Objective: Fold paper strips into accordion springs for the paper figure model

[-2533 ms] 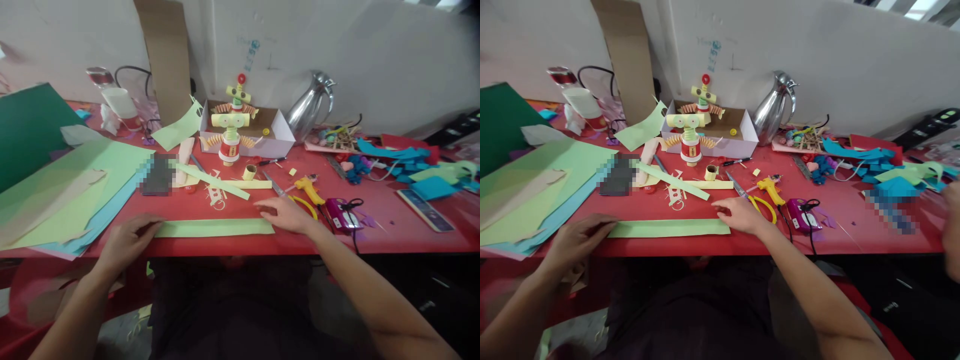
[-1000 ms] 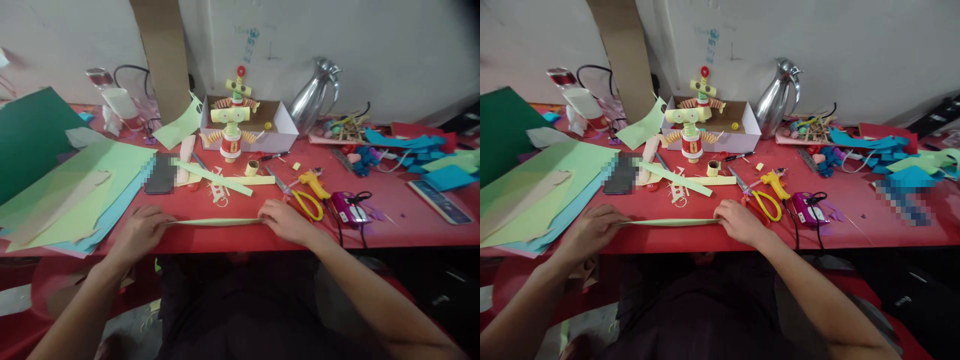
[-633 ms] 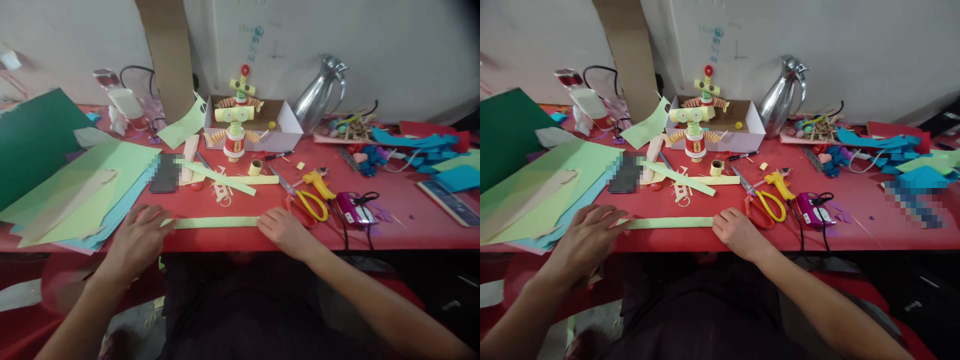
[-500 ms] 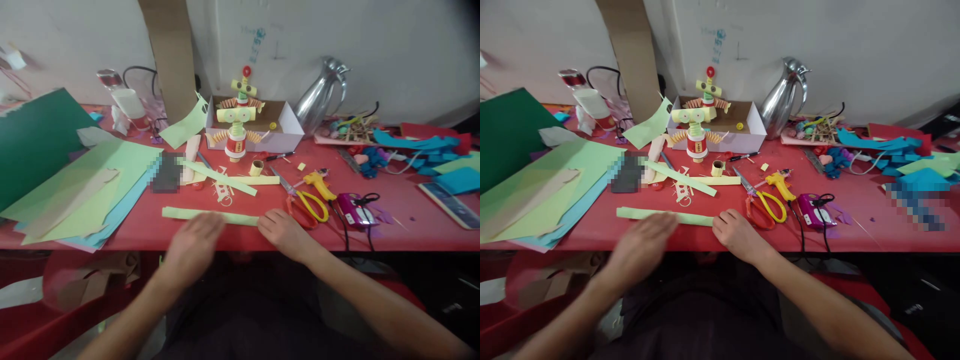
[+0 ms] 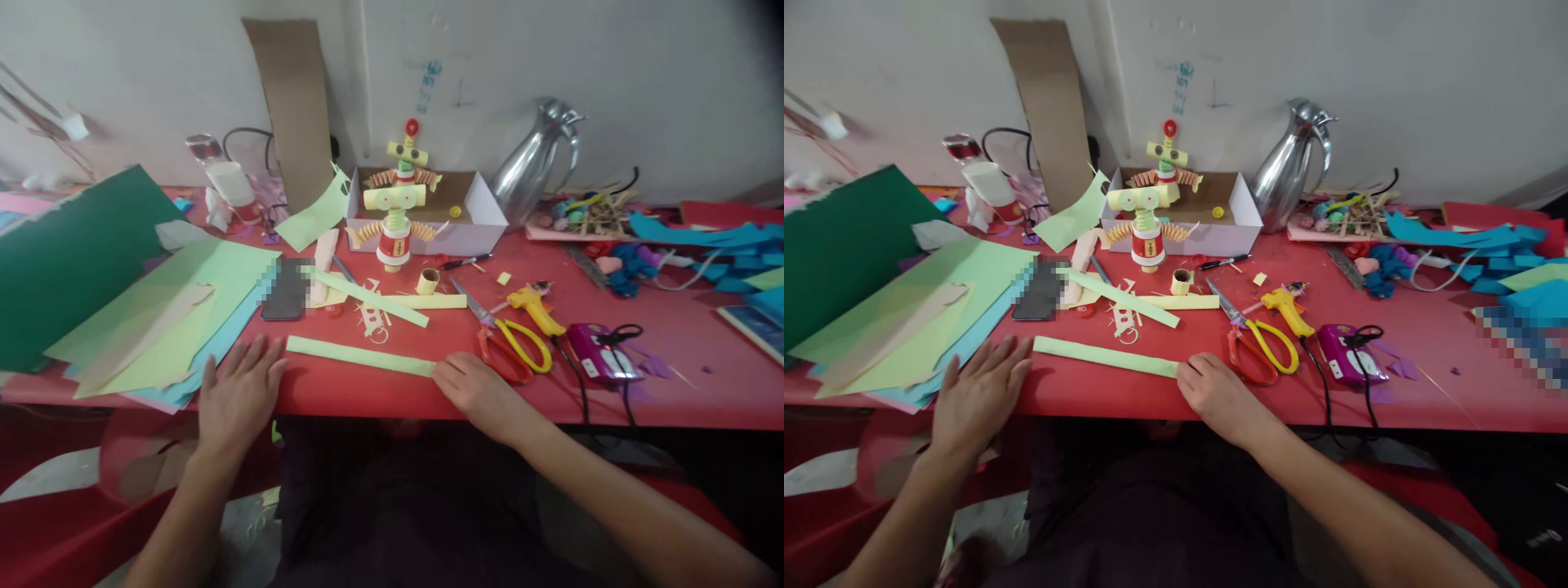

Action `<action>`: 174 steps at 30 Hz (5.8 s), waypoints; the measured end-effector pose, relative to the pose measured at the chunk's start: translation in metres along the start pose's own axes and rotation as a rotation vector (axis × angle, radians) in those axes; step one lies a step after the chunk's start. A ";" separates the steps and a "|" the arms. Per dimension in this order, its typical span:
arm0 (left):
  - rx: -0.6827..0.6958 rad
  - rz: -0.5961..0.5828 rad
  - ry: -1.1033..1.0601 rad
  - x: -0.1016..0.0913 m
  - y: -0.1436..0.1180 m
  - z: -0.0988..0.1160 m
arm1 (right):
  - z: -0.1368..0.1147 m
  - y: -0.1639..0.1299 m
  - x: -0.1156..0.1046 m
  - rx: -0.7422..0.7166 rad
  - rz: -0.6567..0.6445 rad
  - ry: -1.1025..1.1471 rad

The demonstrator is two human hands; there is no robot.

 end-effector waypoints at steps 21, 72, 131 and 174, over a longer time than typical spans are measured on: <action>0.101 -0.925 -0.933 0.010 0.015 0.064 | 0.044 0.035 0.009 1.112 0.471 1.465; 0.134 0.117 -0.151 0.041 0.017 0.103 | 0.161 -0.065 -0.014 1.127 0.025 -0.364; 0.169 0.054 -0.120 0.042 0.016 0.108 | 0.009 -0.003 -0.008 0.942 0.190 0.658; -0.217 -0.060 -0.378 0.012 -0.014 -0.022 | -0.054 0.053 0.002 0.803 0.088 0.804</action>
Point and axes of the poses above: each hand's wrist, its own y-axis towards the middle knuckle, its own x-axis out of the palm, z = x × y, the point moved 6 cm from there along y, towards the middle knuckle, and after that the axes turned 13 degrees about z, right-handed, at the moved point
